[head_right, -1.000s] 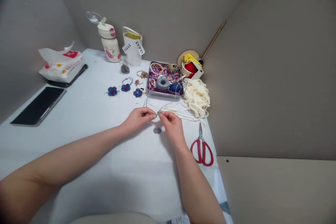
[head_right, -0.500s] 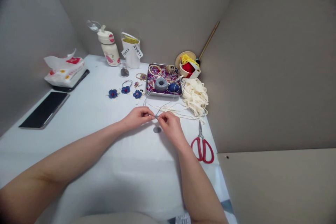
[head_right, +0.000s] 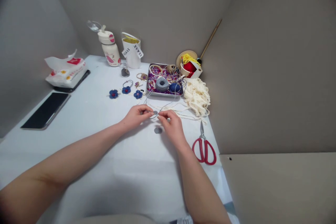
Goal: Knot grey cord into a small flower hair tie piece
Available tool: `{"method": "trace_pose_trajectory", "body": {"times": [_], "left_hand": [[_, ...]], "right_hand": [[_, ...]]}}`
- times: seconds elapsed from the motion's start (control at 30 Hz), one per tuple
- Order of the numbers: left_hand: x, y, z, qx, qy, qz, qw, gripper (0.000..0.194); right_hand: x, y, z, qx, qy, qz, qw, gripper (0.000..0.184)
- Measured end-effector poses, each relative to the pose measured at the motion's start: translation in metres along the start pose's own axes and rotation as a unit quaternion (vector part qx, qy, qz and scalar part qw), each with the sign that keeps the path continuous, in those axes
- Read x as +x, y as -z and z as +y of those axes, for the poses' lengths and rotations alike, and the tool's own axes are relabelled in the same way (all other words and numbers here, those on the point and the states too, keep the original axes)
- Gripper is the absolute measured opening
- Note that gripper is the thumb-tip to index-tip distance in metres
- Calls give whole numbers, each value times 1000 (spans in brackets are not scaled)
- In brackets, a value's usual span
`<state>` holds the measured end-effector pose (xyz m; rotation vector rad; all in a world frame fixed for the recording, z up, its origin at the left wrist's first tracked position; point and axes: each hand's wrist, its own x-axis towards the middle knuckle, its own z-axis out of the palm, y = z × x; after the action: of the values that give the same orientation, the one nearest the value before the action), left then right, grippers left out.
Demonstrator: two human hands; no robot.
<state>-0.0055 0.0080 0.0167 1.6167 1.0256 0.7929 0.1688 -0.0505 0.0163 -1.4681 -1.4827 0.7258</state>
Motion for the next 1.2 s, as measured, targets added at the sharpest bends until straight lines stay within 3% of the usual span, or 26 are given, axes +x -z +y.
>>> {"method": "trace_pose_trajectory", "body": {"times": [0.1,0.27,0.57,0.73,0.9,1.03,1.2], "left_hand": [[-3,-5,2,-61,37,25,997,25],[-7,-12,3,-95,35,33,994,24],[-9,-13,1,-94,33,36,994,23],[-6,-13,-3,-86,38,14,995,24],[-2,-7,-5,-15,25,2,1000,22],[-1,-3,-3,37,-14,-1,999,18],[0,-1,-2,79,-13,-14,997,15]], "right_hand": [[-1,-5,1,70,-50,24,996,17],[-1,-11,4,151,-102,29,983,19],[-3,-16,5,173,-103,33,979,20],[-3,-13,7,134,-87,29,987,18],[-1,-5,3,59,-53,36,996,16],[0,-2,3,15,-29,18,999,17],[0,0,8,-20,-5,-9,1000,16]]}}
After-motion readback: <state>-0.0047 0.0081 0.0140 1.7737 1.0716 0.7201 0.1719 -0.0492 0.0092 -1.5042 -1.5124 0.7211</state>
